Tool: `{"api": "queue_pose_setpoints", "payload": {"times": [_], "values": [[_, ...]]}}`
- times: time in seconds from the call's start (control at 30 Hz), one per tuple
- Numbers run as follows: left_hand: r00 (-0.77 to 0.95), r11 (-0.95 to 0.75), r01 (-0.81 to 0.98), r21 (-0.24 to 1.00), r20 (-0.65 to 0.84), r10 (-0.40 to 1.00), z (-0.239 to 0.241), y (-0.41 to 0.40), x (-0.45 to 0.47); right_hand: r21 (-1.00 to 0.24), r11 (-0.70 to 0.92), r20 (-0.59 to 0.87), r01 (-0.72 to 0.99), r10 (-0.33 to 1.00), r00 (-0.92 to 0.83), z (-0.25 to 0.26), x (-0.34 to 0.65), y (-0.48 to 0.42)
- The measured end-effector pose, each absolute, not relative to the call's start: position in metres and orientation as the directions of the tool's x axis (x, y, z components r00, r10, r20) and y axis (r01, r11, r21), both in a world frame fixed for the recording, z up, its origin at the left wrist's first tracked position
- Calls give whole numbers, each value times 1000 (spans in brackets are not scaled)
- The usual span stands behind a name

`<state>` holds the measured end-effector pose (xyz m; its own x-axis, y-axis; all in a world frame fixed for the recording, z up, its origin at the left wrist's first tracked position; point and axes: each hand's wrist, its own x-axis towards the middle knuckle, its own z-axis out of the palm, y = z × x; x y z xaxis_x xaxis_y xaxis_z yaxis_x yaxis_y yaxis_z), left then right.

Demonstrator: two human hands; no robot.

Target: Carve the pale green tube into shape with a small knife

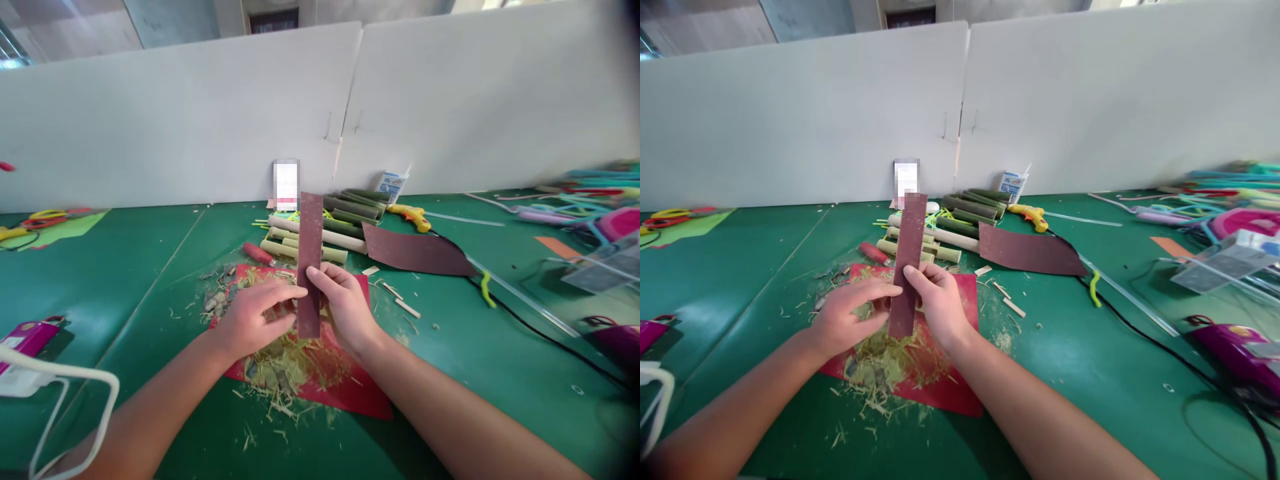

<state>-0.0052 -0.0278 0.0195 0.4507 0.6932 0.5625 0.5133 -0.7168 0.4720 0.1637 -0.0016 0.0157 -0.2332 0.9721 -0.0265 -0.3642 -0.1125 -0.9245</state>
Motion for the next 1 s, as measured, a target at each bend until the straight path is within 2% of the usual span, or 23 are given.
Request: {"api": "queue_pose_setpoints", "payload": {"times": [0.17, 0.3, 0.47, 0.57, 0.67, 0.87, 1.0], "values": [[469, -728, 490, 480, 559, 684, 16, -27, -8, -950, -49, 32, -309, 968, -250, 7, 163, 0], [415, -732, 469, 493, 609, 676, 9, -29, -10, -961, -41, 31, -274, 967, -253, 4, 163, 1], [165, -655, 480, 583, 674, 720, 2, -30, -6, -967, 40, 107, -250, 960, -258, 9, 161, -5], [-11, -557, 422, 715, 618, 786, 2, -32, -2, -946, 94, 179, -309, 950, -257, 12, 159, -10], [-100, -491, 361, 793, 557, 825, 4, -33, 0, -937, 161, 250, -309, 928, -275, 10, 158, -12], [-146, -494, 385, 780, 580, 802, 4, -34, -1, -941, 283, 325, -185, 906, -270, 6, 157, -13], [-140, -475, 315, 822, 535, 833, 1, -35, 1, -931, 345, 365, -121, 896, -252, 9, 157, -12]]}}
